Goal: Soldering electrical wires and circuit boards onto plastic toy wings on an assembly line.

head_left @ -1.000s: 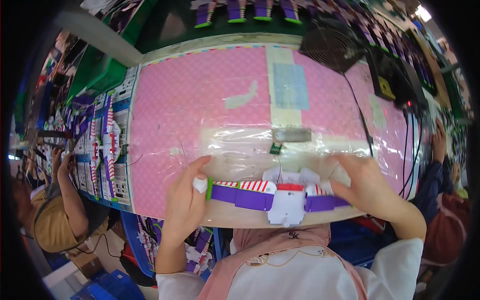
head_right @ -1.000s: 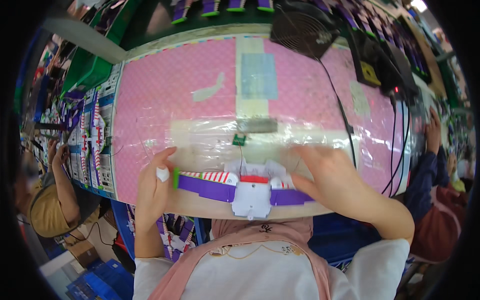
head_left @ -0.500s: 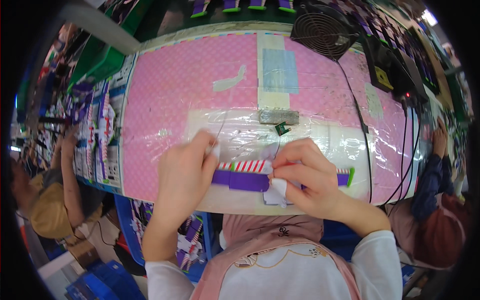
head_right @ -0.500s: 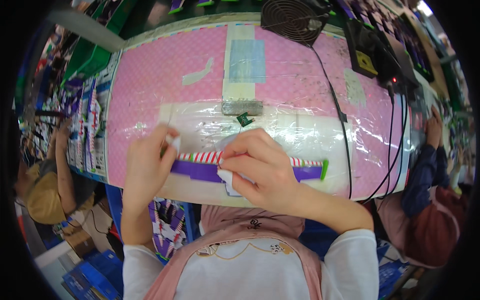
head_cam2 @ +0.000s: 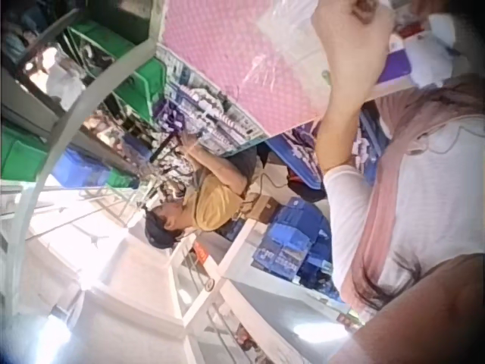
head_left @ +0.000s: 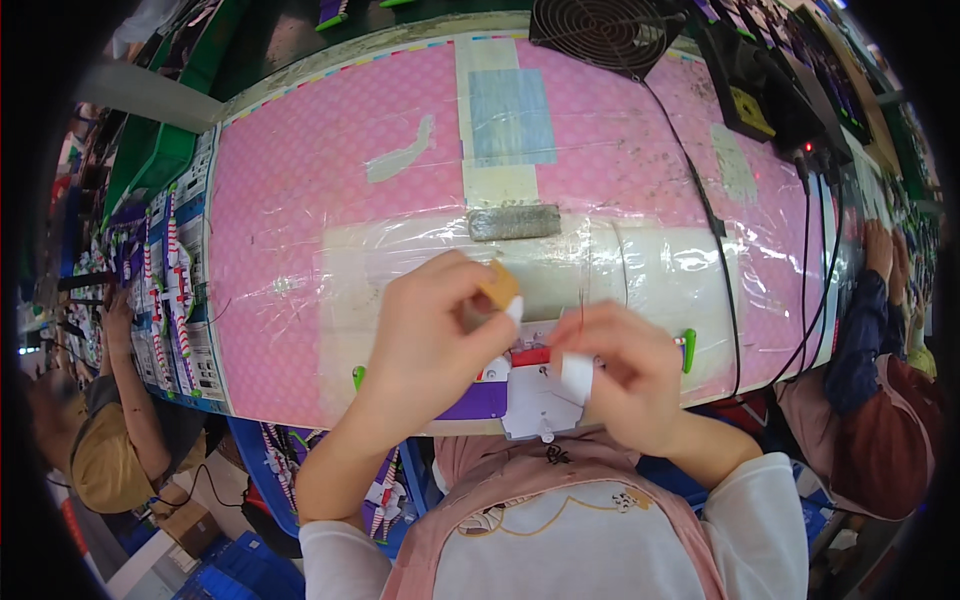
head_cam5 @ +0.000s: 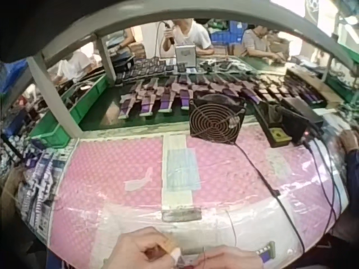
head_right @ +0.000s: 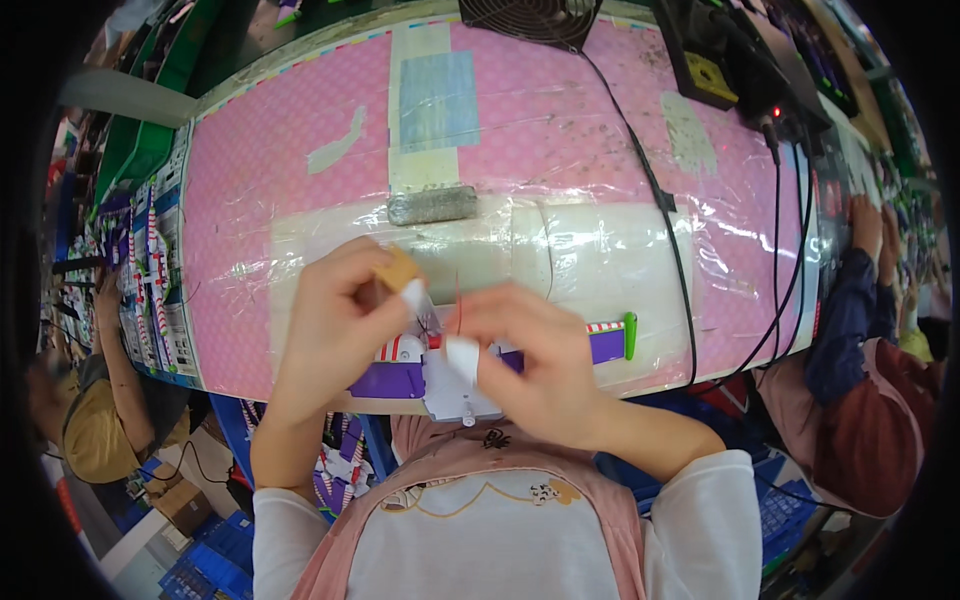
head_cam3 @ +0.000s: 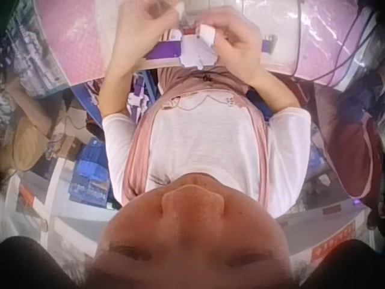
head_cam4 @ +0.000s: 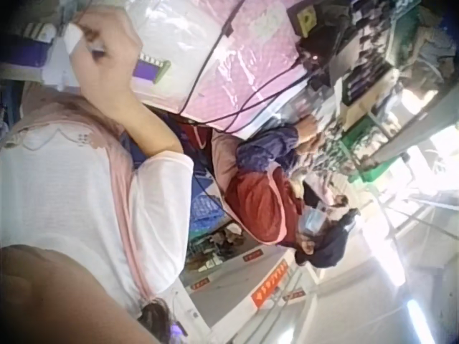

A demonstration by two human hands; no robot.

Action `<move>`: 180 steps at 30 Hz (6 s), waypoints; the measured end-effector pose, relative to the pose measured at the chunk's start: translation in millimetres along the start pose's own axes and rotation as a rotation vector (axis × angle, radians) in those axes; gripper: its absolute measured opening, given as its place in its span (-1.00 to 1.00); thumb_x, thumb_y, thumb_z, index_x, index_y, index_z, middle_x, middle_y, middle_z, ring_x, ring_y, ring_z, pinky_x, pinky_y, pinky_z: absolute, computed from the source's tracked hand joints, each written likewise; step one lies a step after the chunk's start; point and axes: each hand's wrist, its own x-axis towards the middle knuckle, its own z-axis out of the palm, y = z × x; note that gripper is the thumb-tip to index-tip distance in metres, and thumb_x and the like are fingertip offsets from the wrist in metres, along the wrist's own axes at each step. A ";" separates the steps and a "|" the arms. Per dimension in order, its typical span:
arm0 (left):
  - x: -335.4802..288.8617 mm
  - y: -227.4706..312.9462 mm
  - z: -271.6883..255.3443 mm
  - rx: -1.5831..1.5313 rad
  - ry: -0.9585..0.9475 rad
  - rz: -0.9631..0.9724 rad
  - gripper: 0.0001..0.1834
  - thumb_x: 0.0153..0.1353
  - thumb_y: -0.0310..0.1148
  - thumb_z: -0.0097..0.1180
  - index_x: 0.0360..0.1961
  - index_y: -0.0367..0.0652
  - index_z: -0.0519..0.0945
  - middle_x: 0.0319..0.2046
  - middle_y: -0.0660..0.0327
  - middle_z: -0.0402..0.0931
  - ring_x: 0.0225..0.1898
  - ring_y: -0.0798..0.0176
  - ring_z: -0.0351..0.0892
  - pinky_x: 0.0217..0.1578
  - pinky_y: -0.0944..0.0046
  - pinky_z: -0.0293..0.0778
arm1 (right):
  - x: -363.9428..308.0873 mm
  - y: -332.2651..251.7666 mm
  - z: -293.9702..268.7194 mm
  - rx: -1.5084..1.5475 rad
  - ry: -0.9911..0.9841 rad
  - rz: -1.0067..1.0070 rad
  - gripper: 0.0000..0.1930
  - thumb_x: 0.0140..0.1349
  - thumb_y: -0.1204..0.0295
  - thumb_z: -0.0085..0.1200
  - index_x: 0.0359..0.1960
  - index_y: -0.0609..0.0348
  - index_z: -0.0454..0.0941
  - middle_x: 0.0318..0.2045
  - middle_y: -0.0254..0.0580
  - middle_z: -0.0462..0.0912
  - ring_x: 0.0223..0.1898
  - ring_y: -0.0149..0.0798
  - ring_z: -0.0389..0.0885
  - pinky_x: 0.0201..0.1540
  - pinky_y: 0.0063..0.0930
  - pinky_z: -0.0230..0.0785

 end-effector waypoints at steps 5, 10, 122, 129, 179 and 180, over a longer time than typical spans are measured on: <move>-26.8 3.0 -7.1 -0.347 -0.043 -0.070 -0.78 -0.02 -0.56 0.10 -0.28 -0.32 0.56 -0.54 0.36 0.36 -0.62 0.59 0.19 -0.60 0.51 0.13 | 15.1 -0.3 17.9 0.272 0.064 0.253 -0.88 0.09 0.57 0.06 -0.32 0.32 0.51 -0.21 -0.03 0.54 -0.29 -0.40 0.55 -0.30 -0.59 0.45; -33.5 2.7 -5.0 -0.394 0.298 -0.151 -0.83 0.04 -0.63 0.05 -0.28 -0.35 0.50 -0.58 0.35 0.42 -0.62 0.61 0.28 -0.60 0.58 0.18 | 22.3 -12.8 13.9 0.264 0.082 0.199 -0.88 0.10 0.60 0.05 -0.31 0.32 0.52 -0.28 -0.07 0.57 -0.33 -0.41 0.56 -0.31 -0.62 0.45; -37.9 -5.5 1.7 -0.570 0.201 -0.050 -0.88 0.10 -0.61 0.05 -0.31 -0.35 0.44 -0.55 0.34 0.42 -0.59 0.65 0.26 -0.60 0.61 0.14 | 28.0 -20.2 23.6 -0.181 0.098 0.275 -0.93 0.00 0.58 0.14 -0.46 0.33 0.55 -0.68 -0.33 0.54 -0.66 -0.65 0.41 -0.63 -0.77 0.23; -37.6 -2.9 4.5 -0.562 0.231 -0.043 -0.88 0.08 -0.61 0.07 -0.32 -0.34 0.45 -0.66 0.42 0.35 -0.68 0.71 0.17 -0.68 0.63 0.05 | 28.2 -20.1 22.0 -0.210 0.095 0.294 -0.93 -0.02 0.57 0.16 -0.49 0.32 0.55 -0.71 -0.34 0.52 -0.69 -0.65 0.39 -0.66 -0.76 0.20; -33.6 -1.1 -4.0 -0.191 0.162 0.011 -0.84 0.02 -0.66 0.08 -0.32 -0.36 0.48 -0.39 0.21 0.46 -0.40 0.48 0.43 -0.41 0.53 0.33 | 35.5 -11.5 7.3 0.319 -0.009 0.562 -0.83 0.14 0.46 0.11 -0.32 0.36 0.54 -0.56 -0.35 0.57 -0.55 -0.64 0.41 -0.53 -0.77 0.26; -34.4 0.0 -4.5 -0.180 0.139 -0.008 -0.84 0.04 -0.67 0.07 -0.30 -0.36 0.46 -0.35 0.19 0.46 -0.33 0.45 0.47 -0.34 0.52 0.39 | 35.5 -10.6 7.5 0.348 -0.001 0.565 -0.83 0.14 0.46 0.10 -0.32 0.36 0.54 -0.56 -0.35 0.57 -0.55 -0.64 0.41 -0.53 -0.77 0.25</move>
